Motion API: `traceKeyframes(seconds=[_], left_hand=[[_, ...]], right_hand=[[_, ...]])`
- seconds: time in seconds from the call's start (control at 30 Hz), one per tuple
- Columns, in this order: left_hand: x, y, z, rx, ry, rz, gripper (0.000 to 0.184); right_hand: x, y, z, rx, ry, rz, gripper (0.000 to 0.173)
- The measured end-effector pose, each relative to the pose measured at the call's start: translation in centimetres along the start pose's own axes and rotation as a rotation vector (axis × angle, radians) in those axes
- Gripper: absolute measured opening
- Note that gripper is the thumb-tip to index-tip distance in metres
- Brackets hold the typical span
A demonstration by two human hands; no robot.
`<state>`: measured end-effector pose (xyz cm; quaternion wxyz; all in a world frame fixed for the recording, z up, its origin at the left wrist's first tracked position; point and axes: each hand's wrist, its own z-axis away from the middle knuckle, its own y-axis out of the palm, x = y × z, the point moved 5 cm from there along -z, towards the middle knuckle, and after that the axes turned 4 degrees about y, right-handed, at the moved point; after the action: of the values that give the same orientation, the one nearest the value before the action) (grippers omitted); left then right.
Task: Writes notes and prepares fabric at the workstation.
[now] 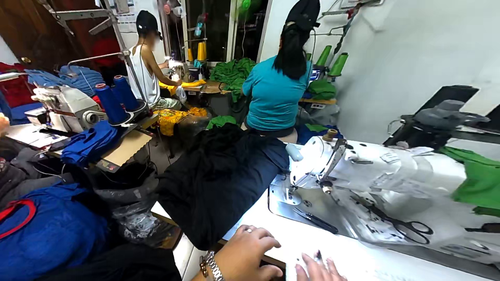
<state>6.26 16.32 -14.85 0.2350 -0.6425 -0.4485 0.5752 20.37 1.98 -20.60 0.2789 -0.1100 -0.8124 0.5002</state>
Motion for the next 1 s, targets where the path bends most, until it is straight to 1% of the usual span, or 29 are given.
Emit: traceKeyframes(seconds=[0.13, 0.2, 0.27, 0.37, 0.47, 0.6, 0.73, 0.87, 1.0], left_hand=[[1.6, 0.5, -0.2, -0.049, -0.008, 0.043, 0.051], [2.5, 1.0, -0.2, -0.083, -0.023, 0.051, 0.058], [3.3, 1.6, -0.2, -0.089, -0.045, 0.051, 0.062], [4.1, 2.1, 0.1, -0.118, -0.069, 0.035, 0.058], [4.6, 2.3, 0.1, -0.145, -0.083, 0.023, 0.053], [4.9, 2.5, 0.2, -0.202, -0.045, 0.045, 0.044], [5.1, 2.8, 0.5, -0.278, 0.028, 0.044, 0.041], [5.1, 3.1, 0.5, -0.344, 0.008, 0.016, 0.032], [5.0, 3.4, 0.5, -0.369, -0.01, -0.038, 0.036]], right_hand=[[4.4, 0.6, -1.4, 0.013, 0.013, 0.019, 0.042], [5.4, 0.7, -2.4, 0.01, 0.017, 0.013, 0.041], [5.7, 0.7, -3.4, 0.023, 0.025, -0.051, 0.041], [5.2, 0.7, -4.6, 0.028, 0.033, -0.15, 0.04], [3.5, 1.3, -5.4, -0.022, -0.026, -0.208, 0.042], [1.5, 2.0, -5.3, -0.072, -0.072, -0.276, 0.044], [0.9, 1.8, -4.8, -0.062, -0.063, -0.316, 0.047], [0.6, 1.8, -5.3, -0.036, -0.081, -0.323, 0.046], [0.1, 1.5, -5.9, -0.005, -0.086, -0.354, 0.05]])
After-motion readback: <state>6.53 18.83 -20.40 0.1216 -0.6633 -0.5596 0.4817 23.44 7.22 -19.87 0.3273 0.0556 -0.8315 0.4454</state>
